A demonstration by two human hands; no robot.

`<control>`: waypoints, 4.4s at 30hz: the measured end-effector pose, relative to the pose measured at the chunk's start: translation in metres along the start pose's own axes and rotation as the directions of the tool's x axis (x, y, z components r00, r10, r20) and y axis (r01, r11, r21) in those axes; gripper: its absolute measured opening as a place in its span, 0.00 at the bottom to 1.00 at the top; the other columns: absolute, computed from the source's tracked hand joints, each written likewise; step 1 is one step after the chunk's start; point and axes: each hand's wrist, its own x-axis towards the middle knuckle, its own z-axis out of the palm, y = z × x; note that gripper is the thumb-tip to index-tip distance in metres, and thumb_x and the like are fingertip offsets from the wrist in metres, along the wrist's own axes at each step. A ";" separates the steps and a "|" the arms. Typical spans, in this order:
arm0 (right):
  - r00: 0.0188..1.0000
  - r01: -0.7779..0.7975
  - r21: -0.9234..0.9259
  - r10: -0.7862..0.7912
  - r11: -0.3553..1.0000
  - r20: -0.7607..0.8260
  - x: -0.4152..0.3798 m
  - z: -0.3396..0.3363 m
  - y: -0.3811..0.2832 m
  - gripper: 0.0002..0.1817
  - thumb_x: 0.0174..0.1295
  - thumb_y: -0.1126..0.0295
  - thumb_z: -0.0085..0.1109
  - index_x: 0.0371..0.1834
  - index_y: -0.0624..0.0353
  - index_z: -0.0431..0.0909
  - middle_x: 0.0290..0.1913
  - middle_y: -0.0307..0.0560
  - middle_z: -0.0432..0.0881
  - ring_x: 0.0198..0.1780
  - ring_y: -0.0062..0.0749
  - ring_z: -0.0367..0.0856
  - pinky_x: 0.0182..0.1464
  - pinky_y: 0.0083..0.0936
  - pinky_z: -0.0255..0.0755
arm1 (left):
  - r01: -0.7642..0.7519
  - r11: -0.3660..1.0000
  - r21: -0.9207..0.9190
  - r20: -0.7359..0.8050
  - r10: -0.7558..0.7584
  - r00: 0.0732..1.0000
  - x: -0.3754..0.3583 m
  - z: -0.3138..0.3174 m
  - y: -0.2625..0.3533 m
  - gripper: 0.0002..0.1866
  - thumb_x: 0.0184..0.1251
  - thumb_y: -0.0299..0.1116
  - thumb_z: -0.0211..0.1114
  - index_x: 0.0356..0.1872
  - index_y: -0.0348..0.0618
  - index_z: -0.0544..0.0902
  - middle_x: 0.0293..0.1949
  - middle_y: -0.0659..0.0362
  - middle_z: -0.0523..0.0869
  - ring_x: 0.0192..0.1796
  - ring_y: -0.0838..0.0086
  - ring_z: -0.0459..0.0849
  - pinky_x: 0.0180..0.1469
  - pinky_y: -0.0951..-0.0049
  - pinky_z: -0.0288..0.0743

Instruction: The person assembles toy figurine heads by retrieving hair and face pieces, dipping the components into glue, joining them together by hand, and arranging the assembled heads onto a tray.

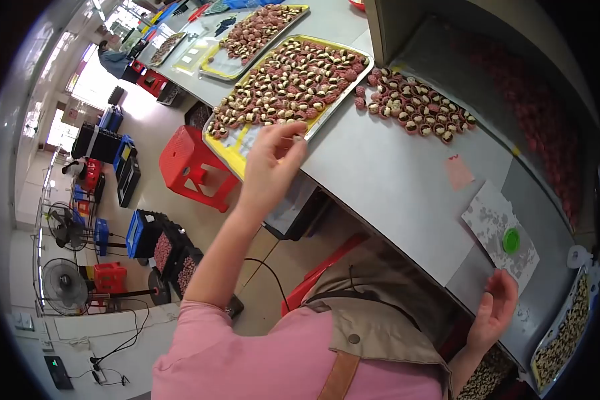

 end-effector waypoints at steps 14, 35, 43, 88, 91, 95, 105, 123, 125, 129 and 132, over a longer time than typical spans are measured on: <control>0.995 -0.028 -0.064 0.034 0.998 0.092 -0.001 -0.007 -0.002 0.18 0.70 0.71 0.51 0.60 0.66 0.71 0.52 0.47 0.76 0.51 0.29 0.74 0.56 0.26 0.69 | -0.163 0.811 0.561 0.008 0.191 0.981 0.018 -0.012 -0.016 0.12 0.57 0.28 0.68 0.43 0.41 0.82 0.41 0.53 0.82 0.41 0.61 0.84 0.44 0.67 0.78; 0.996 -0.094 0.211 0.090 0.973 0.029 0.002 -0.008 -0.025 0.08 0.64 0.79 0.55 0.45 0.64 0.77 0.40 0.46 0.79 0.41 0.26 0.77 0.46 0.21 0.72 | -0.626 0.777 0.073 0.473 0.525 0.707 0.151 0.323 0.083 0.19 0.61 0.40 0.58 0.52 0.47 0.81 0.46 0.47 0.85 0.47 0.52 0.84 0.50 0.55 0.77; 0.844 -0.149 -0.017 0.118 0.989 -0.523 -0.027 -0.123 -0.026 0.06 0.68 0.75 0.52 0.42 0.64 0.76 0.36 0.42 0.78 0.35 0.23 0.75 0.39 0.20 0.71 | -0.594 0.800 -0.084 0.547 0.535 0.644 0.155 0.333 0.142 0.17 0.61 0.40 0.63 0.50 0.47 0.80 0.44 0.47 0.85 0.46 0.52 0.84 0.48 0.58 0.78; 0.991 -0.019 -0.686 0.104 0.727 0.083 0.052 -0.112 -0.028 0.12 0.62 0.76 0.56 0.49 0.60 0.76 0.41 0.50 0.77 0.43 0.47 0.78 0.45 0.34 0.72 | 0.912 0.094 -0.399 0.906 0.191 0.377 -0.076 0.205 0.104 0.16 0.75 0.31 0.54 0.61 0.42 0.72 0.53 0.55 0.78 0.43 0.79 0.79 0.48 0.76 0.74; 0.981 0.044 -0.725 0.109 0.687 0.163 0.055 -0.114 -0.030 0.13 0.62 0.79 0.54 0.49 0.59 0.75 0.43 0.50 0.77 0.45 0.47 0.77 0.46 0.34 0.72 | 0.913 0.096 -0.397 0.900 0.237 0.366 -0.074 0.208 0.099 0.17 0.75 0.33 0.55 0.61 0.41 0.72 0.54 0.57 0.78 0.46 0.79 0.79 0.53 0.76 0.73; 0.961 0.106 -0.739 0.123 0.666 0.249 0.059 -0.117 -0.032 0.13 0.61 0.81 0.53 0.48 0.59 0.75 0.44 0.50 0.76 0.46 0.46 0.77 0.47 0.33 0.72 | 0.924 0.093 -0.370 0.910 0.235 0.341 -0.074 0.203 0.097 0.19 0.75 0.35 0.55 0.62 0.40 0.71 0.55 0.58 0.78 0.47 0.80 0.78 0.55 0.76 0.73; 0.973 -0.094 -0.750 0.220 0.655 0.069 0.054 -0.106 -0.040 0.10 0.61 0.76 0.59 0.45 0.63 0.75 0.42 0.50 0.78 0.43 0.42 0.81 0.45 0.33 0.75 | 0.924 0.043 -0.379 0.911 0.193 0.365 -0.075 0.201 0.102 0.18 0.75 0.32 0.55 0.62 0.40 0.71 0.54 0.55 0.78 0.46 0.79 0.79 0.52 0.75 0.75; 0.932 0.346 -0.717 -0.133 0.605 0.337 0.100 -0.027 -0.043 0.07 0.55 0.75 0.64 0.36 0.59 0.79 0.34 0.46 0.76 0.38 0.43 0.77 0.41 0.36 0.73 | 0.900 0.048 -0.434 0.886 0.203 0.417 -0.075 0.199 0.099 0.20 0.73 0.35 0.58 0.63 0.43 0.70 0.53 0.60 0.78 0.49 0.79 0.78 0.54 0.76 0.74; 0.935 0.344 -0.740 -0.135 0.579 0.330 0.103 -0.024 -0.040 0.06 0.54 0.75 0.64 0.35 0.59 0.78 0.34 0.45 0.76 0.38 0.43 0.77 0.41 0.37 0.73 | 0.894 0.043 -0.445 0.882 0.190 0.430 -0.075 0.198 0.101 0.20 0.73 0.35 0.58 0.63 0.43 0.71 0.52 0.61 0.78 0.49 0.79 0.78 0.55 0.77 0.73; 0.914 0.382 -0.674 -0.150 0.632 0.377 0.105 -0.020 -0.041 0.06 0.54 0.75 0.63 0.35 0.58 0.78 0.34 0.44 0.76 0.39 0.42 0.76 0.42 0.36 0.72 | 0.900 0.047 -0.434 0.888 0.190 0.418 -0.073 0.198 0.101 0.20 0.73 0.36 0.58 0.62 0.43 0.71 0.52 0.61 0.78 0.48 0.80 0.78 0.54 0.77 0.73; 0.896 0.419 -0.670 -0.156 0.613 0.417 0.106 -0.028 -0.041 0.07 0.54 0.75 0.63 0.35 0.58 0.78 0.34 0.44 0.76 0.39 0.42 0.77 0.41 0.36 0.72 | 0.895 0.040 -0.444 0.884 0.182 0.430 -0.074 0.200 0.101 0.19 0.73 0.36 0.58 0.62 0.44 0.71 0.52 0.62 0.79 0.48 0.80 0.78 0.54 0.77 0.73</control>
